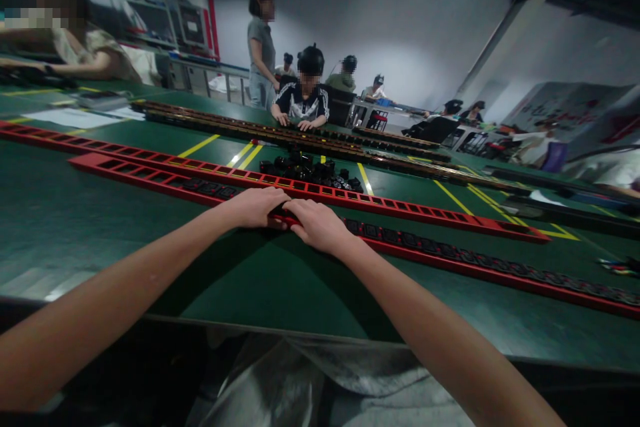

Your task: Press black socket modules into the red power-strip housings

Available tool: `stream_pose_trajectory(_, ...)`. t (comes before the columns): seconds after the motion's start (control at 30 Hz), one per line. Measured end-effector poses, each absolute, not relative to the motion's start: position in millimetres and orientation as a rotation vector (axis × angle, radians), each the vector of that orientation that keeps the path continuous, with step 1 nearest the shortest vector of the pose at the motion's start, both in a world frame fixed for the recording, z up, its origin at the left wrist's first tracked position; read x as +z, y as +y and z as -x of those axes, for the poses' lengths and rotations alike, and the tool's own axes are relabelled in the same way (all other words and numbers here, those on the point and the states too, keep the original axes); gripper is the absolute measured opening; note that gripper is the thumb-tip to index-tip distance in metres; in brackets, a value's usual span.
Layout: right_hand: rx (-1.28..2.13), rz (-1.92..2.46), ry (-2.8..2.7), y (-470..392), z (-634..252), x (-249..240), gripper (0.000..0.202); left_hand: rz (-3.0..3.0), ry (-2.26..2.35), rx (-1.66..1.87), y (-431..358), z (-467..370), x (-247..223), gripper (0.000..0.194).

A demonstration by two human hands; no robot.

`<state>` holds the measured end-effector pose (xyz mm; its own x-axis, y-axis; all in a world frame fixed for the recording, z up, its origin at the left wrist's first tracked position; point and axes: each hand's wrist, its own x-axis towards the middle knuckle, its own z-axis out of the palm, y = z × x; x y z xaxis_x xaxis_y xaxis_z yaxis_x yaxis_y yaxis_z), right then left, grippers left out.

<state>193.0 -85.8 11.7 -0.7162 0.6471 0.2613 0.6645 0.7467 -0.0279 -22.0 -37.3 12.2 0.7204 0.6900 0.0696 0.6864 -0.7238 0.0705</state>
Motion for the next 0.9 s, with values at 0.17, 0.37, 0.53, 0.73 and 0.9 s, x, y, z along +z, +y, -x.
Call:
stream_pose_trajectory(0.17, -0.103, 1.023, -2.691, -84.8, -193.3, 10.6, 0.042, -2.824, 1.201, 0.145, -37.4, 22.8, 12.9, 0.055)
stream_pose_trajectory(0.37, -0.11, 1.001, -2.699, -84.1, -194.0, 10.4, 0.04, -2.802, 1.215, 0.131, -40.1, 21.4, 16.0, 0.05)
stream_pose_trajectory(0.53, -0.092, 1.009, -2.695, -84.4, -194.5, 9.7, 0.044, -2.793, 1.246, 0.121, -38.7, 21.4, 15.3, 0.048)
stream_pose_trajectory(0.73, -0.083, 1.029, -2.683, -85.1, -193.9, 10.7, 0.046, -2.795, 1.248, 0.115, -37.9, 22.4, 13.9, 0.047)
stream_pose_trajectory(0.9, -0.095, 1.029, -2.682, -84.2, -194.4, 9.3, 0.047, -2.784, 1.251, 0.093, -39.3, 22.1, 15.0, 0.044)
